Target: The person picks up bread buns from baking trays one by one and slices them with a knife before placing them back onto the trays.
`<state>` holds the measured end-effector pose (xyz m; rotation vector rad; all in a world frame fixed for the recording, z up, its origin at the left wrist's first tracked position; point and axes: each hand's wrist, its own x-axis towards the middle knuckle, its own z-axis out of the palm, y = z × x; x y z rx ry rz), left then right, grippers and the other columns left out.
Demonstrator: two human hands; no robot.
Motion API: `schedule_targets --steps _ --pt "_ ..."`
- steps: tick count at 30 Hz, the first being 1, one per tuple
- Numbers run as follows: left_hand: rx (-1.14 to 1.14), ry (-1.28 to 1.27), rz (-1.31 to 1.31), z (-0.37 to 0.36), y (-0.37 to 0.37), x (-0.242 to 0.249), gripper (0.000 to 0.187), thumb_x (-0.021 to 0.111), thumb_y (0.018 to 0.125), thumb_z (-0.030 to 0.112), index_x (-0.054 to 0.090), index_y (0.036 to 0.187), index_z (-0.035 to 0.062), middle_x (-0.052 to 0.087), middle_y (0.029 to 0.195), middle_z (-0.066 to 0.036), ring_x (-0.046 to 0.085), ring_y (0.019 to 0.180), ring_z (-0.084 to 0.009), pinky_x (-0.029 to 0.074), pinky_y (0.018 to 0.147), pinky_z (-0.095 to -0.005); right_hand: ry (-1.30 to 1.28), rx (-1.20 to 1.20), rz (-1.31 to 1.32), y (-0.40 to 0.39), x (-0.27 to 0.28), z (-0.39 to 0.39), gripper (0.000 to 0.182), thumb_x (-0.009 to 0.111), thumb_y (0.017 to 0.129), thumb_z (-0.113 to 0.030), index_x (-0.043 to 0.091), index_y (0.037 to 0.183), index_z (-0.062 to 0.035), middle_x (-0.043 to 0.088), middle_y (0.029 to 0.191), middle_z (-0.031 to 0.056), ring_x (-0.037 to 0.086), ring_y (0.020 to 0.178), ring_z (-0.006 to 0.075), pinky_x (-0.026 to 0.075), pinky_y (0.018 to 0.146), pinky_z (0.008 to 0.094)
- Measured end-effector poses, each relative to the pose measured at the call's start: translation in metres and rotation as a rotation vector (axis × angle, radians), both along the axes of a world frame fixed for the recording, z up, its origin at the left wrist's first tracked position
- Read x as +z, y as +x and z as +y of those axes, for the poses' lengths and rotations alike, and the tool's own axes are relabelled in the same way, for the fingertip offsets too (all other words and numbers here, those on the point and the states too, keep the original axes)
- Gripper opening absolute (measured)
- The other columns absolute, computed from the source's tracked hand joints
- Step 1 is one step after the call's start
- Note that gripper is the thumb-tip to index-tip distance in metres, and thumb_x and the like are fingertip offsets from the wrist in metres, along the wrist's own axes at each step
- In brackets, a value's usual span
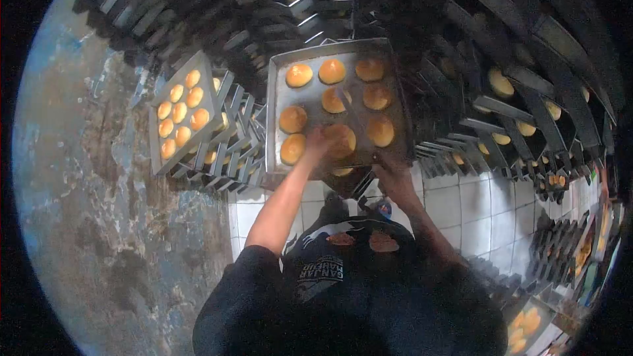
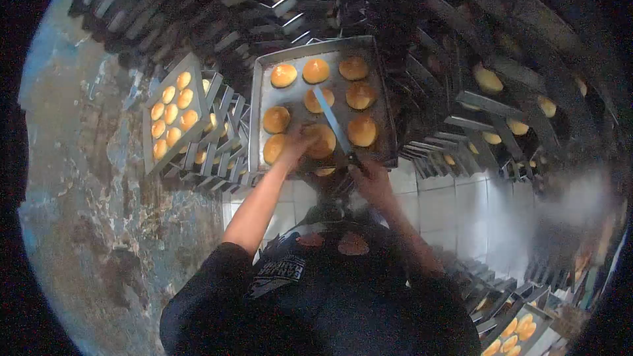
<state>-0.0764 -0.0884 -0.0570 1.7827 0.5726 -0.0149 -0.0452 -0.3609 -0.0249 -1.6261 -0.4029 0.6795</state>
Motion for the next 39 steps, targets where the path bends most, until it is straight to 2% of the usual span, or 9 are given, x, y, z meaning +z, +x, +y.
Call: schedule_targets --steps 4,7,19,21,24,31,34,37,39 --pt "0.529 -0.797 -0.344 0.019 -0.005 0.016 0.043 0.077 0.089 0.037 0.064 0.119 0.0091 0.070 0.112 -0.004 0.068 0.102 -0.0230 0.054 0.094 -0.0406 0.048 0.041 -0.158 0.007 0.028 0.031 0.042 0.063 0.098 -0.015 0.057 0.136 0.0012 0.068 0.099 0.0098 0.063 0.088 0.0138 0.053 0.080 0.0308" --pt "0.556 -0.928 -0.490 0.038 -0.011 0.031 0.043 0.077 0.088 0.039 0.064 0.118 0.0110 0.071 0.108 -0.002 0.069 0.097 -0.0188 0.056 0.090 -0.0372 0.002 0.098 -0.178 0.008 0.042 0.047 0.033 0.058 0.101 -0.018 0.060 0.130 -0.0013 0.062 0.082 0.0036 0.055 0.065 0.0084 0.047 0.058 0.0276" --pt "0.432 -0.815 -0.653 0.061 -0.010 0.054 0.049 0.080 0.086 0.041 0.064 0.119 0.0089 0.071 0.107 -0.003 0.069 0.095 -0.0177 0.057 0.086 -0.0363 -0.035 0.097 -0.489 -0.013 0.059 0.047 0.038 0.064 0.097 -0.018 0.060 0.132 -0.0023 0.072 0.102 0.0204 0.071 0.095 0.0257 0.055 0.081 0.0382" --pt "0.385 -0.757 -0.651 0.052 -0.008 0.058 0.048 0.080 0.086 0.040 0.063 0.119 0.0093 0.070 0.107 -0.002 0.069 0.096 -0.0172 0.057 0.086 -0.0358 -0.135 0.125 -0.158 -0.014 0.077 0.045 0.038 0.065 0.096 -0.017 0.061 0.130 -0.0016 0.071 0.103 0.0213 0.070 0.094 0.0320 0.055 0.083 0.0404" --pt "0.354 -0.791 -0.602 0.033 -0.003 0.064 0.043 0.077 0.090 0.034 0.060 0.121 0.0103 0.067 0.106 -0.001 0.067 0.094 -0.0160 0.056 0.082 -0.0351 0.089 0.062 -0.464 0.001 0.056 0.063 0.033 0.062 0.096 -0.013 0.060 0.126 0.0014 0.066 0.089 0.0152 0.062 0.077 0.0190 0.052 0.071 0.0368" --pt "0.490 -0.847 -0.666 0.054 -0.012 0.060 0.048 0.079 0.086 0.041 0.062 0.119 0.0110 0.068 0.107 0.000 0.067 0.095 -0.0152 0.057 0.084 -0.0344 -0.010 0.110 -0.535 -0.021 0.083 0.046 0.034 0.061 0.097 -0.013 0.060 0.128 -0.0001 0.065 0.083 0.0122 0.059 0.072 0.0155 0.051 0.068 0.0350" --pt "0.405 -0.747 -0.634 0.038 -0.017 0.063 0.049 0.079 0.085 0.043 0.062 0.118 0.0113 0.068 0.105 0.001 0.068 0.093 -0.0150 0.058 0.082 -0.0347 -0.079 0.156 -0.416 -0.021 0.086 0.048 0.045 0.066 0.094 -0.015 0.057 0.135 0.0007 0.069 0.108 0.0219 0.067 0.103 0.0339 0.051 0.093 0.0424" --pt "0.369 -0.802 -0.615 0.021 -0.017 0.062 0.048 0.079 0.085 0.044 0.063 0.117 0.0112 0.068 0.104 0.001 0.068 0.093 -0.0145 0.058 0.083 -0.0338 0.014 0.101 -0.384 -0.011 0.080 0.067 0.038 0.061 0.095 -0.010 0.059 0.132 -0.0018 0.066 0.093 0.0175 0.062 0.078 0.0226 0.051 0.076 0.0375" --pt "0.360 -0.844 -0.666 0.027 -0.016 0.061 0.048 0.080 0.085 0.043 0.063 0.117 0.0108 0.068 0.104 0.001 0.068 0.094 -0.0145 0.058 0.083 -0.0339 -0.067 0.139 -0.445 -0.007 0.081 0.072 0.046 0.064 0.094 -0.015 0.055 0.136 0.0001 0.066 0.116 0.0249 0.065 0.112 0.0393 0.050 0.096 0.0450"
